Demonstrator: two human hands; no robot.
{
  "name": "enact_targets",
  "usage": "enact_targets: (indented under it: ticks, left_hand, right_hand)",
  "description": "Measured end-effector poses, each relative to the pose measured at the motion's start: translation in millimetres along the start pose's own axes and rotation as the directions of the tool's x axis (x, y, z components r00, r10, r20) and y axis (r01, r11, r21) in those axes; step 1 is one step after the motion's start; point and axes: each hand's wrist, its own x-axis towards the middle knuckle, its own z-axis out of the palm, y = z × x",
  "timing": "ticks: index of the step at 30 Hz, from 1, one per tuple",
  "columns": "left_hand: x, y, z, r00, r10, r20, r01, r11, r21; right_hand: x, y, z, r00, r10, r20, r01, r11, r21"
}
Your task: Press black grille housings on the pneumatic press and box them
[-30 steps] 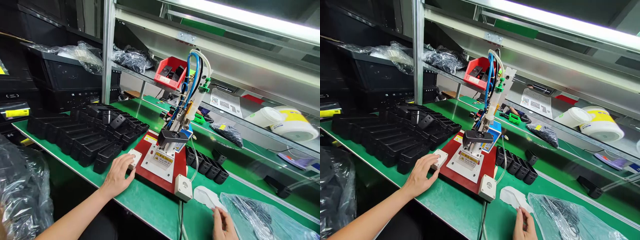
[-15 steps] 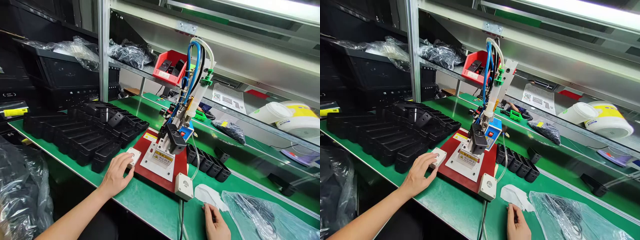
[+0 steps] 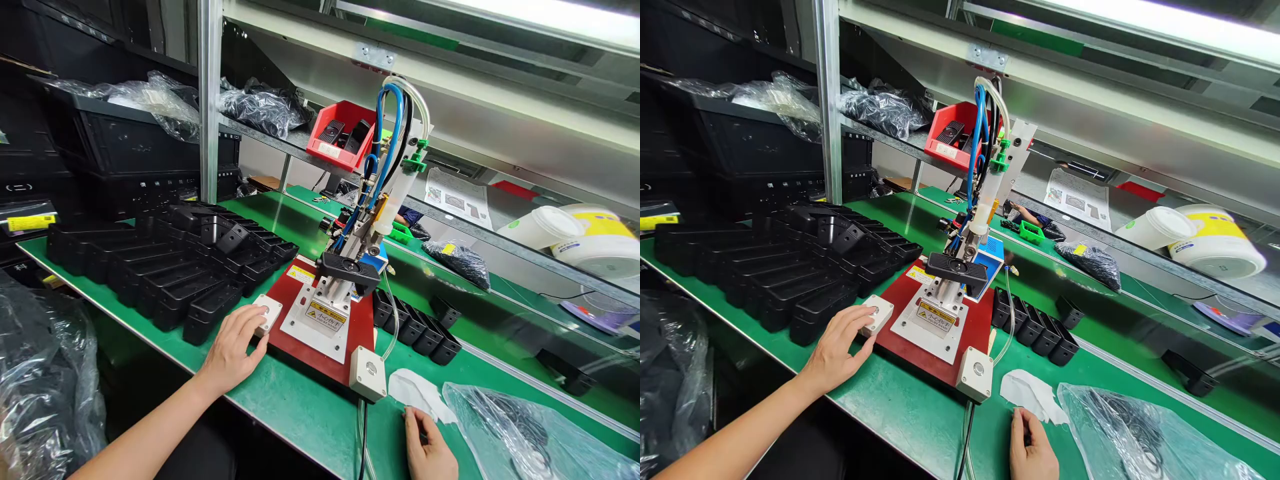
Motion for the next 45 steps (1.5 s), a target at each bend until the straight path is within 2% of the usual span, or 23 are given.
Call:
enact_targets:
  ticks: [6, 15, 32, 45]
  left_hand:
    - [0.2, 0.0, -0.7, 1.000, 0.000, -0.006, 0.000, 1.000, -0.008]
    - [0.5, 0.1, 0.0, 1.000, 0.005, 0.011, -0.005, 1.000, -0.007]
    - [-0.2, -0.7, -0.1, 1.000, 0.002, 0.003, -0.002, 1.000, -0.017]
    - [0.6, 0.5, -1.2, 1.000, -0.002, 0.000, 0.002, 1.000, -0.024]
  right_hand:
    - [-0.5, 1.1, 1.3, 0.999, -0.033, -0.019, 0.034, 0.999, 0.014]
    - [-1.3, -3.0, -1.1, 0.999, 0.017, 0.028, -0.017, 1.000, 0.011]
    - [0.3, 2.2, 2.4, 0.995, -0.096, -0.038, 0.096, 0.995, 0.015]
    - [0.6, 1.1, 1.0, 0.997, -0.077, 0.000, 0.077, 0.997, -0.012]
